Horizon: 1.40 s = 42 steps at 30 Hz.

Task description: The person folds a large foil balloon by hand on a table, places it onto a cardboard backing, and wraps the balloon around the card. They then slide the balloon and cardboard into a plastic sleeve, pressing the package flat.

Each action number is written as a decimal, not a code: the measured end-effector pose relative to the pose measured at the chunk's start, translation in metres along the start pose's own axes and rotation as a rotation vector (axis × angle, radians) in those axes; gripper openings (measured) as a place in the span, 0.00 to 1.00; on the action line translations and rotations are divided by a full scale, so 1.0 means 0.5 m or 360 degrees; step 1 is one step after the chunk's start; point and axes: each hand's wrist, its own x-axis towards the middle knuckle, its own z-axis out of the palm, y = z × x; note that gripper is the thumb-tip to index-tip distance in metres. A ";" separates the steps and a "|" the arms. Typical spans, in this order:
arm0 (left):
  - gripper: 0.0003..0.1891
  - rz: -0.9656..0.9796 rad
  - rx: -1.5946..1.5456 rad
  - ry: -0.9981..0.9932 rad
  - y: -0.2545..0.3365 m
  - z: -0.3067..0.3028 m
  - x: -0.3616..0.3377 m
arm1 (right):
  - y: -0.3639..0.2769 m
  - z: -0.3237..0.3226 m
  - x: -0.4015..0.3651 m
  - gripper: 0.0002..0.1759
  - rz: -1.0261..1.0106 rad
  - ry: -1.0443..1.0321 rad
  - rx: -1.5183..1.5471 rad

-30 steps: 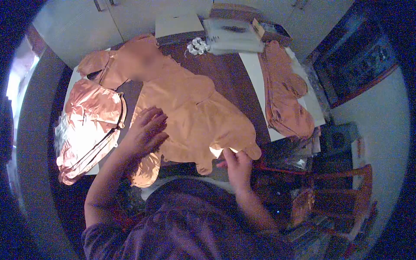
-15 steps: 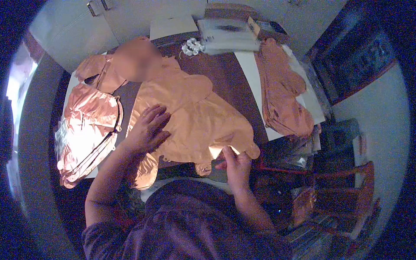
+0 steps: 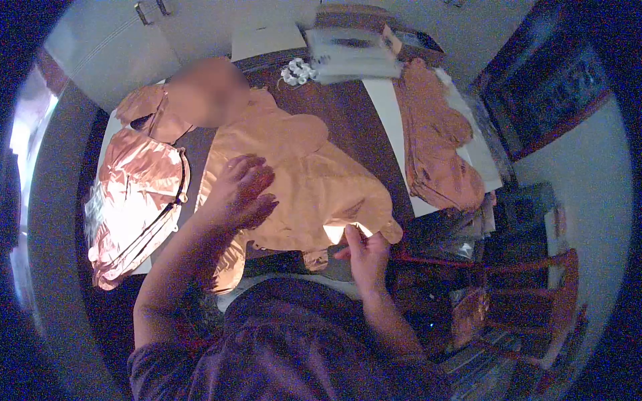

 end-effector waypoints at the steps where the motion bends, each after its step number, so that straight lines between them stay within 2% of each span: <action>1: 0.21 0.0119 -0.0004 -0.0022 -0.018 0.026 0.005 | -0.003 0.000 0.000 0.11 0.0000 0.0006 -0.0008; 2: 0.21 0.0240 -0.0008 -0.0043 -0.029 0.044 0.010 | -0.006 0.000 0.001 0.11 0.0000 0.0012 -0.0017; 5: 0.18 0.0160 -0.0251 -0.0107 -0.019 0.061 0.030 | 0.011 -0.001 0.008 0.12 -0.0075 0.0008 0.0052; 8: 0.20 0.0123 -0.0338 -0.0193 -0.014 0.074 0.030 | 0.009 -0.004 0.007 0.11 -0.0017 0.0054 0.0109; 11: 0.24 0.0074 -0.0067 -0.0270 -0.002 0.070 0.027 | -0.011 -0.006 0.013 0.10 -0.0012 0.0015 0.0035; 14: 0.27 0.0005 0.0025 -0.0380 0.004 0.068 0.031 | -0.031 0.009 0.004 0.13 -0.0039 0.0073 -0.0324; 17: 0.29 0.0044 0.0046 -0.0342 -0.008 0.083 0.023 | -0.044 0.018 -0.013 0.13 -0.1520 0.0200 -0.1505; 18: 0.31 0.0055 0.0081 -0.0351 -0.012 0.086 0.021 | -0.038 0.032 -0.017 0.12 -0.1690 0.0148 -0.1416; 20: 0.35 0.0078 0.0151 -0.0366 -0.019 0.090 0.020 | -0.065 0.064 -0.030 0.10 -0.1786 -0.0125 -0.1403; 25: 0.43 0.0164 0.0382 -0.0419 -0.034 0.104 0.017 | -0.073 0.069 -0.007 0.12 -0.1801 -0.0881 -0.1286; 28: 0.45 0.0167 0.0426 -0.0474 -0.024 0.086 0.018 | -0.058 -0.002 0.048 0.12 -0.1183 -0.1089 -0.0806; 29: 0.46 0.0162 0.0411 -0.0491 -0.018 0.078 0.019 | -0.037 -0.019 0.057 0.14 -0.0579 -0.0832 -0.0688; 32: 0.52 0.0040 0.0218 -0.0540 -0.019 0.089 0.020 | -0.068 -0.004 0.141 0.20 -0.1469 -0.0564 -0.1501; 35: 0.53 0.0042 0.0246 -0.0596 -0.017 0.082 0.023 | -0.054 0.022 0.151 0.25 -0.1609 -0.0695 -0.1666; 38: 0.55 0.0020 0.0283 -0.0714 -0.010 0.065 0.031 | -0.052 0.034 0.144 0.28 -0.1589 -0.0696 -0.1751; 41: 0.55 0.0004 0.0219 -0.0657 -0.009 0.069 0.032 | -0.062 0.035 0.136 0.28 -0.1590 -0.0701 -0.1811; 42: 0.51 0.0020 0.0231 -0.0615 -0.008 0.070 0.030 | -0.064 0.034 0.134 0.28 -0.1589 -0.0717 -0.1830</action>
